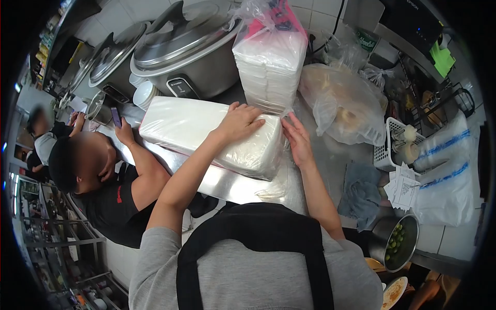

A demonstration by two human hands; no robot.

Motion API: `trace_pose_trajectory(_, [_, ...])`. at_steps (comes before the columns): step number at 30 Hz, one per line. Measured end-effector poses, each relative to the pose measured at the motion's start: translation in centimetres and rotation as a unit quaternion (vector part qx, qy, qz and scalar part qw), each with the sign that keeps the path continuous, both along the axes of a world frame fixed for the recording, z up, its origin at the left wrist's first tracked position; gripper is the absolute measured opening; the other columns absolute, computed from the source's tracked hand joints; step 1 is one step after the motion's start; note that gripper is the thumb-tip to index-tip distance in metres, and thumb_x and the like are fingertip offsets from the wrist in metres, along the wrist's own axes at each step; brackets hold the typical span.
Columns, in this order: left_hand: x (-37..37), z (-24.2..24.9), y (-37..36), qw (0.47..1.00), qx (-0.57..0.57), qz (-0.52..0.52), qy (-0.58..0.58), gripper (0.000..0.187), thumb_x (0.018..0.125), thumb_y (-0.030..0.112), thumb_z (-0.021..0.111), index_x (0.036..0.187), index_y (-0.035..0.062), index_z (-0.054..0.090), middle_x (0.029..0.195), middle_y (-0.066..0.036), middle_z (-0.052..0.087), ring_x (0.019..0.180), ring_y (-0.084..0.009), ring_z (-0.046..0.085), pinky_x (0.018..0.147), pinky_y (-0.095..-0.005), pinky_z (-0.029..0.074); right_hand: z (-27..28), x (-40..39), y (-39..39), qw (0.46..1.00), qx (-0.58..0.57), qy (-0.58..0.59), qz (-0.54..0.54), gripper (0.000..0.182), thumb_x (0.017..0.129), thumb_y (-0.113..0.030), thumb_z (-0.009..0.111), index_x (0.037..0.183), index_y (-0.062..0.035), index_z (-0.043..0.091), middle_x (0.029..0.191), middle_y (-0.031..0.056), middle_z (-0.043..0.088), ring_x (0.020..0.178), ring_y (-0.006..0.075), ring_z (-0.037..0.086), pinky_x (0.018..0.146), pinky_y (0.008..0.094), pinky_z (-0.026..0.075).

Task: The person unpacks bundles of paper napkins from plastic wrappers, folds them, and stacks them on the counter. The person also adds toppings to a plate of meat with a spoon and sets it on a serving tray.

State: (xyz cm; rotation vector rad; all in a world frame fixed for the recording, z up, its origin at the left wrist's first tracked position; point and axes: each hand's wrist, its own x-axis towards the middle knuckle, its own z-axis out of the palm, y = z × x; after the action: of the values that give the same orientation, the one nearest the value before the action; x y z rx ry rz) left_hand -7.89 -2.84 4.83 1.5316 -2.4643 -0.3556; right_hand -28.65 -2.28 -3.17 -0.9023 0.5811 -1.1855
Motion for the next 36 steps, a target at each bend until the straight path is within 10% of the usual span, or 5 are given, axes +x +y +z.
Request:
trace_pose_trajectory(7, [-7.5,-1.1,0.7,0.988,-0.089,0.096,-0.077,0.055,0.068,0.042,0.062,0.105,0.0024,0.051,0.105,-0.011,0.056,0.106,-0.0281,0.049,0.092,-0.0648,0.024,3.6,-1.0,-0.5,0.989,-0.045,0.103,-0.093,0.031,0.081,-0.007,0.049,0.112,-0.0018,0.048,0.117,0.0145,0.054,0.107,0.0210,0.051,0.089,0.0339,0.038])
trace_pose_trajectory(9, [-7.8,-2.2,0.5,0.985,-0.111,0.103,-0.084,0.053,0.067,0.040,0.063,0.103,0.0026,0.051,0.104,-0.011,0.056,0.105,-0.0273,0.049,0.092,-0.0648,0.025,4.2,-1.0,-1.7,0.761,-0.391,0.459,-0.241,0.023,0.074,-0.006,0.054,0.096,-0.0059,0.057,0.094,0.0083,0.062,0.090,0.0225,0.053,0.079,0.0347,0.040])
trace_pose_trajectory(15, [-8.6,-1.4,1.1,0.980,-0.114,0.119,-0.108,0.034,0.068,0.030,0.061,0.090,0.0051,0.053,0.097,-0.009,0.057,0.095,-0.0256,0.054,0.090,-0.0666,0.026,3.3,-1.3,-2.8,0.664,-0.487,0.528,-0.208,0.006,0.072,-0.011,0.061,0.076,-0.0069,0.058,0.071,0.0048,0.056,0.075,0.0237,0.051,0.073,0.0361,0.037])
trace_pose_trajectory(33, [-6.8,-0.7,2.9,0.978,-0.016,0.078,0.194,0.046,0.077,-0.003,0.042,0.121,0.0050,0.044,0.115,-0.015,0.055,0.113,-0.0307,0.049,0.098,-0.0592,0.025,0.2,-0.8,-1.6,0.812,-0.278,0.460,-0.228,0.008,0.076,-0.013,0.061,0.079,-0.0056,0.059,0.075,0.0058,0.059,0.077,0.0243,0.054,0.077,0.0364,0.036])
trace_pose_trajectory(36, [-5.7,-0.4,3.4,0.981,-0.043,0.052,0.183,0.046,0.076,0.002,0.046,0.121,0.0084,0.046,0.114,-0.014,0.055,0.114,-0.0305,0.047,0.100,-0.0565,0.024,4.6,-1.3,0.7,0.741,-0.394,0.422,-0.343,0.009,0.075,-0.005,0.061,0.083,-0.0038,0.059,0.085,0.0086,0.059,0.081,0.0250,0.055,0.078,0.0369,0.039])
